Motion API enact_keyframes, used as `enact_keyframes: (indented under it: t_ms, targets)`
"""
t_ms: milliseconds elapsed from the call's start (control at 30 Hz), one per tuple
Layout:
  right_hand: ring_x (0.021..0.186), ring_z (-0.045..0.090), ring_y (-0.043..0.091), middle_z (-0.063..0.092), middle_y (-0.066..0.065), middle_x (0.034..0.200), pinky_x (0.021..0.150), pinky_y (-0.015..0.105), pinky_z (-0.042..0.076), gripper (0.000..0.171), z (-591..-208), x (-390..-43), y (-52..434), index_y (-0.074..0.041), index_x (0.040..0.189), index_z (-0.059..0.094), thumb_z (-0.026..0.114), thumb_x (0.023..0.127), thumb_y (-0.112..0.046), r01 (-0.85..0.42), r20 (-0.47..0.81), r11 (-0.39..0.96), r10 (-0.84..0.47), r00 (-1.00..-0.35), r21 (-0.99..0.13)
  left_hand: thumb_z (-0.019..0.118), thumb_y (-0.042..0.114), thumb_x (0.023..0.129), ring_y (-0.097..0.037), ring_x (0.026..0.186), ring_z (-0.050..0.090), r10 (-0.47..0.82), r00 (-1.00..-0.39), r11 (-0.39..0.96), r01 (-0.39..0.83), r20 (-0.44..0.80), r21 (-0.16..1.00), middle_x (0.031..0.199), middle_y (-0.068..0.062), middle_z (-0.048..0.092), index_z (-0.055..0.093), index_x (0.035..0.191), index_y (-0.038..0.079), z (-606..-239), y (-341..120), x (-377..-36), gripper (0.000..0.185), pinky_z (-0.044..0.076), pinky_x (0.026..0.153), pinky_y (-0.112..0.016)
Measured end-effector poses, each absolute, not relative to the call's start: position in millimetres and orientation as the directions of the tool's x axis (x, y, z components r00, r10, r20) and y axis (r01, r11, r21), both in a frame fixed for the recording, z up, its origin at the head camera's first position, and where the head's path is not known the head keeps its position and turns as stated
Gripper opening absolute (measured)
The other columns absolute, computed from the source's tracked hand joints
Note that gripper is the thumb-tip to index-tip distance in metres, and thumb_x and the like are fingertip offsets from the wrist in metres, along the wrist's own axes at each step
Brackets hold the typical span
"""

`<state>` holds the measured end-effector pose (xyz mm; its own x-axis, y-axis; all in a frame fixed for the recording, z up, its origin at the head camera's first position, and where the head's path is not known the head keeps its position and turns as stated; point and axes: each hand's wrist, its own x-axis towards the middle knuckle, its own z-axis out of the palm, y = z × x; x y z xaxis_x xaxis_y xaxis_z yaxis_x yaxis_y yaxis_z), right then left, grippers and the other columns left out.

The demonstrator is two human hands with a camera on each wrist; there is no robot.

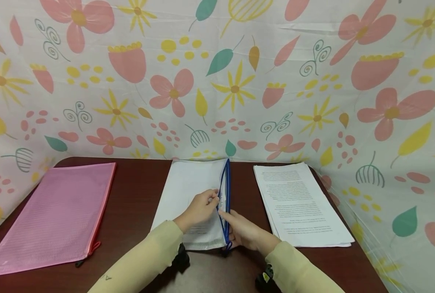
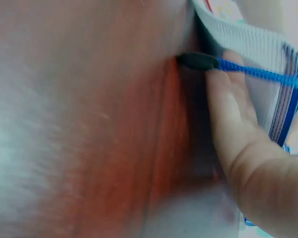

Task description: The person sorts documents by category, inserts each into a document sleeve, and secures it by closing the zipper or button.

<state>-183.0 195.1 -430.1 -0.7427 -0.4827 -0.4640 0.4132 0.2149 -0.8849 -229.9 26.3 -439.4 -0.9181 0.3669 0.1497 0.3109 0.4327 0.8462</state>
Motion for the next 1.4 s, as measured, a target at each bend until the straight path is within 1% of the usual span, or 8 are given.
enact_keyframes:
  t_ms: [167,267,367,433,600,767,1033,1400]
  targets:
    - [0.059,0.062,0.013,0.067,0.006,0.074,0.061,0.033,0.054,0.058,-427,-176,200,0.0,0.123,0.039,0.043,0.095,-0.051,0.4,-0.494,0.291,-0.548,-0.675,-0.869,0.046,0.015,0.097,-0.012,0.048,0.035,0.377,-0.919,0.465,0.296,0.116,0.835,0.137,-0.018,0.051,0.058,0.086,0.006,-440,27,-232,0.019,0.037,0.049,-0.021]
    - [0.049,0.053,0.008,0.061,0.002,0.062,0.053,0.027,0.051,0.046,-426,-177,206,-0.001,0.098,0.052,0.048,0.095,-0.047,0.351,-0.499,0.358,-0.548,-0.672,-0.865,0.047,0.018,0.098,-0.016,0.061,0.051,0.403,-0.913,0.514,0.286,0.067,0.809,0.134,-0.017,0.054,0.06,0.095,0.005,-439,27,-231,0.019,0.044,0.058,-0.024]
    - [0.042,0.041,0.005,0.055,-0.002,0.056,0.045,0.021,0.043,0.036,-427,-178,215,-0.005,0.079,0.056,0.055,0.093,-0.039,0.293,-0.493,0.414,-0.546,-0.678,-0.862,0.051,0.026,0.096,-0.023,0.096,0.062,0.46,-0.888,0.594,0.292,-0.019,0.75,0.132,-0.014,0.056,0.056,0.119,0.005,-441,24,-231,0.032,0.05,0.081,-0.032]
    - [0.041,0.035,0.004,0.054,-0.003,0.055,0.041,0.019,0.037,0.034,-428,-178,221,-0.005,0.072,0.058,0.06,0.091,-0.033,0.253,-0.487,0.446,-0.554,-0.676,-0.858,0.058,0.032,0.091,-0.023,0.122,0.052,0.509,-0.856,0.642,0.308,-0.09,0.702,0.136,-0.011,0.053,0.047,0.134,0.008,-443,23,-230,0.05,0.044,0.099,-0.036]
    - [0.041,0.035,0.001,0.062,-0.003,0.059,0.037,0.016,0.029,0.034,-430,-178,232,0.01,0.076,0.062,0.067,0.086,-0.022,0.205,-0.489,0.483,-0.587,-0.645,-0.851,0.079,0.048,0.07,-0.022,0.14,0.031,0.581,-0.786,0.72,0.377,-0.21,0.583,0.153,-0.006,0.03,0.037,0.145,0.017,-443,22,-228,0.091,0.033,0.111,-0.04]
    - [0.04,0.038,-0.002,0.07,0.001,0.067,0.036,0.014,0.029,0.032,-431,-176,235,0.015,0.085,0.062,0.068,0.084,-0.017,0.222,-0.51,0.487,-0.604,-0.612,-0.845,0.085,0.057,0.055,-0.02,0.14,0.029,0.58,-0.776,0.767,0.418,-0.248,0.487,0.153,-0.001,0.026,0.038,0.144,0.022,-439,24,-224,0.106,0.036,0.109,-0.037]
    - [0.037,0.032,-0.002,0.068,0.001,0.063,0.035,0.014,0.024,0.032,-429,-172,235,0.013,0.082,0.064,0.066,0.085,-0.018,0.251,-0.567,0.528,-0.605,-0.559,-0.812,0.084,0.058,0.055,-0.017,0.139,0.029,0.582,-0.774,0.783,0.45,-0.25,0.43,0.149,0.001,0.031,0.04,0.142,0.021,-433,25,-221,0.104,0.035,0.109,-0.032]
    - [0.06,0.067,0.011,0.069,0.007,0.071,0.054,0.027,0.055,0.011,-442,-167,237,0.004,0.084,0.063,0.064,0.083,-0.007,0.338,-0.501,0.377,-0.545,-0.672,-0.863,0.084,0.058,0.055,-0.016,0.138,0.03,0.59,-0.776,0.786,0.489,-0.223,0.377,0.148,-0.001,0.032,0.04,0.142,0.018,-435,27,-220,0.106,0.034,0.11,-0.028]
